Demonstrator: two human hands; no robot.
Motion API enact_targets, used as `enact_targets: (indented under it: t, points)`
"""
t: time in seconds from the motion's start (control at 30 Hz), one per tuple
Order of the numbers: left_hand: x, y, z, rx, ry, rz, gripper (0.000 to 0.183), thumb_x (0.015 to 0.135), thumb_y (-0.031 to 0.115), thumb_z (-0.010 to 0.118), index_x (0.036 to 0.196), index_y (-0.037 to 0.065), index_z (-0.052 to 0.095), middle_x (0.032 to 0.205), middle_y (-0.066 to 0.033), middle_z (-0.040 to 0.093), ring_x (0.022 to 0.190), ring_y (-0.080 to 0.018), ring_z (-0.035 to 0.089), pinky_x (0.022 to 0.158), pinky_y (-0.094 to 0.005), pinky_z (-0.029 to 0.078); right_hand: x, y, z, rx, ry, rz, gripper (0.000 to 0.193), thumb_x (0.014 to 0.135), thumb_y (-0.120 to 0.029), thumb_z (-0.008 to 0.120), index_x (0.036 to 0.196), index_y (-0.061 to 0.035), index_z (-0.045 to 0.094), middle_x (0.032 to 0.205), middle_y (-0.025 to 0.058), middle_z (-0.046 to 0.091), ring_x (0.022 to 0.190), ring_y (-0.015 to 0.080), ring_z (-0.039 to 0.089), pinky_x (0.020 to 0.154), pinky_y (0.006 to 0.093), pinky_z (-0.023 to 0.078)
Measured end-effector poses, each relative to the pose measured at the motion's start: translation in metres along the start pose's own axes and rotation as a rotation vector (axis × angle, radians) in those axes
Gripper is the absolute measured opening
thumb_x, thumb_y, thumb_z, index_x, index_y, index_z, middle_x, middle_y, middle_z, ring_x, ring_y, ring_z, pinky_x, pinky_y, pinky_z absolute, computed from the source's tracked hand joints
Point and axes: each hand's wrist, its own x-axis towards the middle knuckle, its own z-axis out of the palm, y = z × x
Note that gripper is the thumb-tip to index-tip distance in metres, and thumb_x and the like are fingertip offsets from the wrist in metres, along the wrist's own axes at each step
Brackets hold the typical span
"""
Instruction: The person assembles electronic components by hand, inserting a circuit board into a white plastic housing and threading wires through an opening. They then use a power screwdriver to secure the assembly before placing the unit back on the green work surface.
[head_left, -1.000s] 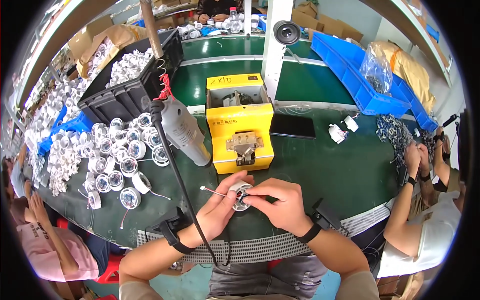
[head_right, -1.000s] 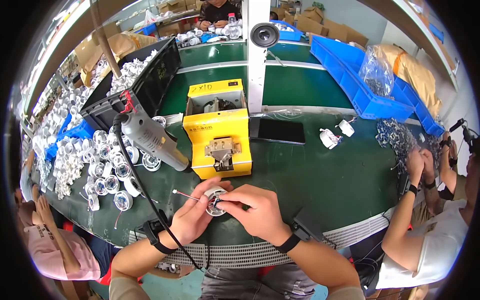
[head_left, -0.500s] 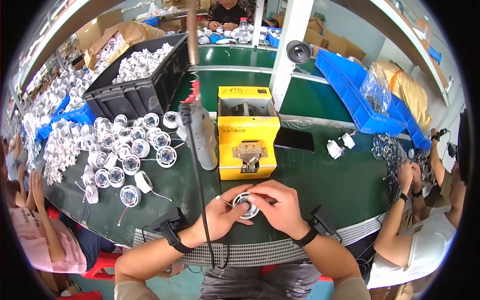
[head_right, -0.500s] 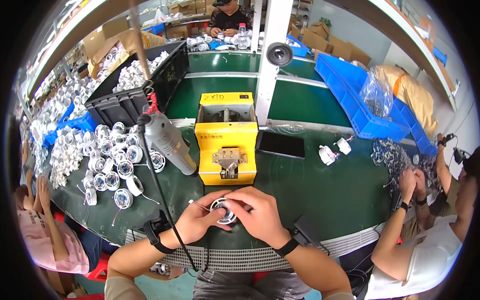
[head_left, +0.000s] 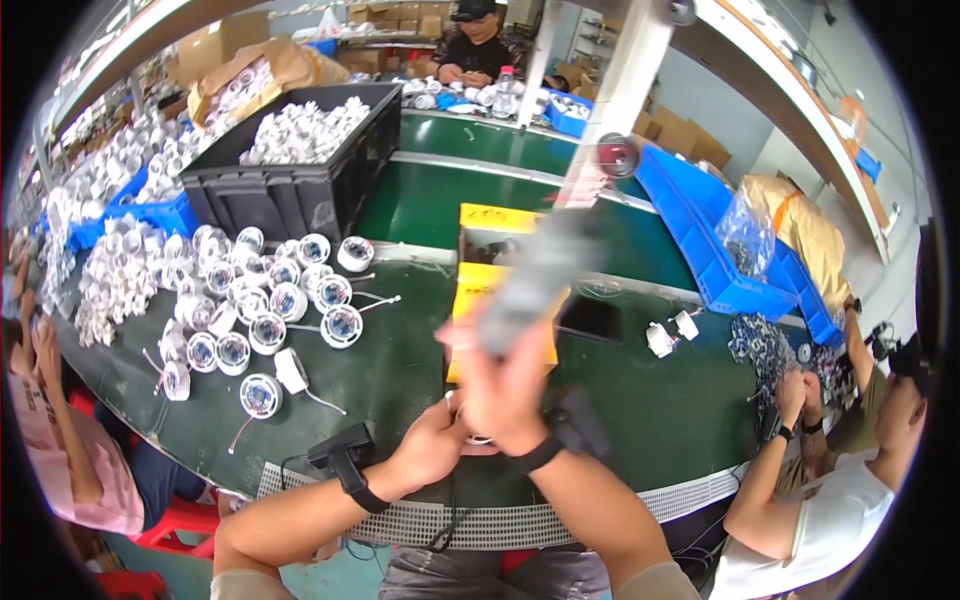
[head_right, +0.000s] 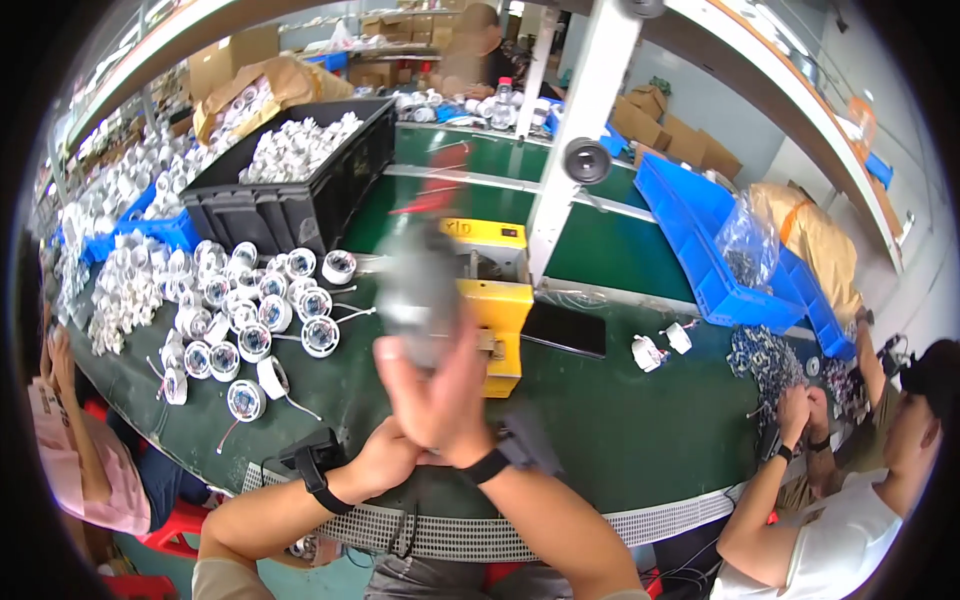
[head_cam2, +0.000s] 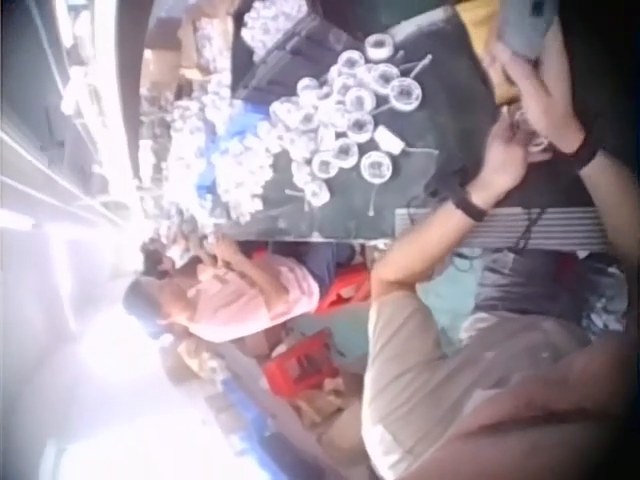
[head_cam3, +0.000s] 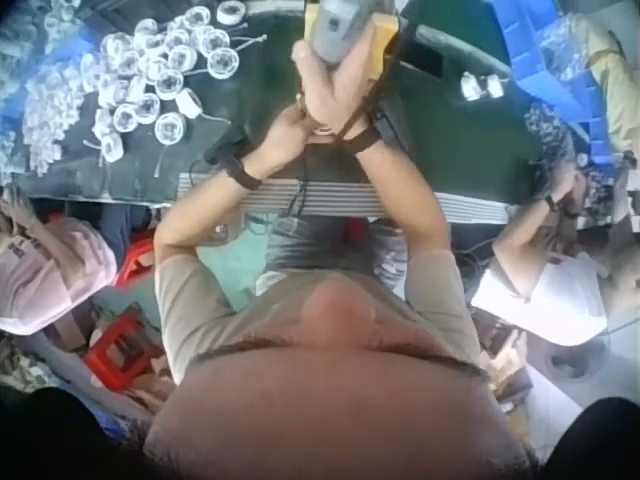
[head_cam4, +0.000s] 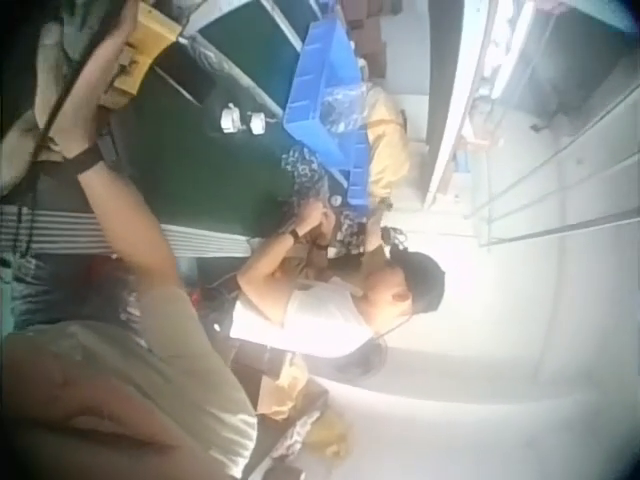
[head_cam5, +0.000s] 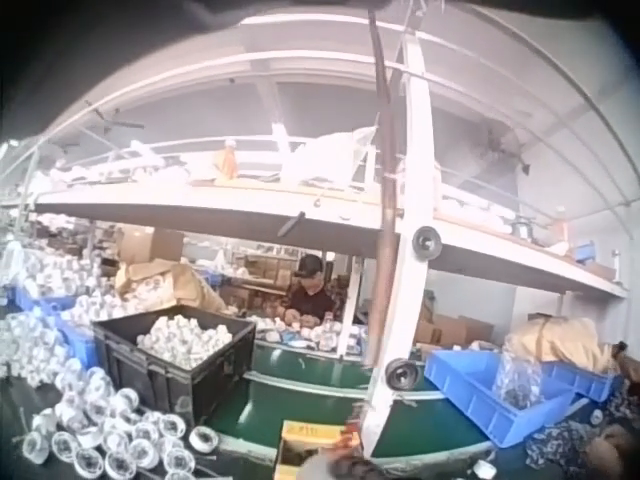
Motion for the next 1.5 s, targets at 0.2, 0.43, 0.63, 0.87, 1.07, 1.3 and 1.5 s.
enact_targets:
  t: [0.2, 0.43, 0.63, 0.87, 1.07, 1.3, 1.5]
  points:
    - [0.005, 0.0, 0.001, -0.027, -0.006, -0.081, 0.04, 0.101, 0.011, 0.042, 0.137, -0.004, 0.035, 0.108, -0.0132, 0.058, 0.093, -0.0251, 0.065, 0.089, -0.0385, 0.056, 0.029, 0.002, -0.038, 0.117, 0.244, -0.007, 0.048, 0.093, -0.017, 0.048, 0.132, 0.0005, 0.028, 0.069, 0.0072, 0.05, 0.049, 0.0145, 0.048, 0.047, 0.0267, 0.043]
    - [0.005, -0.004, 0.001, -0.038, 0.008, -0.053, 0.041, 0.101, 0.011, 0.042, 0.138, -0.005, 0.033, 0.109, -0.0135, 0.058, 0.094, -0.0258, 0.065, 0.087, -0.038, 0.057, 0.028, 0.008, -0.033, 0.136, 0.289, 0.056, 0.042, 0.094, -0.016, 0.046, 0.129, -0.0002, 0.03, 0.067, 0.0077, 0.049, 0.049, 0.0154, 0.048, 0.046, 0.0282, 0.043]
    - [0.005, -0.005, 0.001, -0.005, 0.009, -0.06, 0.042, 0.101, 0.01, 0.041, 0.138, -0.006, 0.032, 0.11, -0.0138, 0.058, 0.095, -0.0262, 0.065, 0.087, -0.0381, 0.057, 0.025, 0.014, -0.032, 0.111, 0.27, 0.063, 0.042, 0.094, -0.017, 0.047, 0.129, -0.0002, 0.031, 0.067, 0.0075, 0.049, 0.049, 0.0155, 0.048, 0.046, 0.0283, 0.043]
    - [0.005, -0.005, 0.0, 0.007, 0.004, -0.059, 0.042, 0.101, 0.01, 0.04, 0.139, -0.005, 0.031, 0.111, -0.0142, 0.058, 0.095, -0.0262, 0.065, 0.087, -0.0379, 0.057, 0.027, 0.011, -0.032, 0.127, 0.257, 0.047, 0.042, 0.094, -0.017, 0.048, 0.129, 0.0, 0.031, 0.067, 0.0074, 0.049, 0.049, 0.0153, 0.048, 0.046, 0.0287, 0.043]
    - [0.005, -0.005, -0.001, 0.014, 0.007, -0.053, 0.042, 0.101, 0.01, 0.04, 0.139, -0.005, 0.031, 0.111, -0.0144, 0.057, 0.095, -0.0263, 0.065, 0.087, -0.0377, 0.057, 0.027, 0.014, -0.028, 0.102, 0.265, 0.06, 0.041, 0.094, -0.016, 0.048, 0.128, 0.0002, 0.032, 0.068, 0.0071, 0.049, 0.049, 0.0149, 0.048, 0.045, 0.029, 0.043]
    - [0.006, -0.002, 0.004, 0.002, 0.049, -0.052, 0.04, 0.101, 0.008, 0.039, 0.137, -0.006, 0.033, 0.112, -0.0146, 0.056, 0.094, -0.0264, 0.065, 0.088, -0.0377, 0.058, 0.023, 0.017, -0.032, 0.088, 0.192, 0.058, 0.041, 0.093, -0.015, 0.049, 0.128, -0.0004, 0.032, 0.069, 0.0071, 0.049, 0.05, 0.0142, 0.048, 0.046, 0.0285, 0.043]
    - [0.007, -0.004, 0.005, -0.012, 0.077, 0.005, 0.037, 0.1, 0.007, 0.037, 0.135, -0.005, 0.035, 0.111, -0.0139, 0.056, 0.094, -0.0249, 0.064, 0.087, -0.0375, 0.058, 0.002, -0.005, -0.037, 0.233, 0.202, 0.175, 0.044, 0.093, -0.018, 0.047, 0.13, -0.0006, 0.031, 0.068, 0.0078, 0.047, 0.048, 0.015, 0.047, 0.044, 0.0287, 0.043]
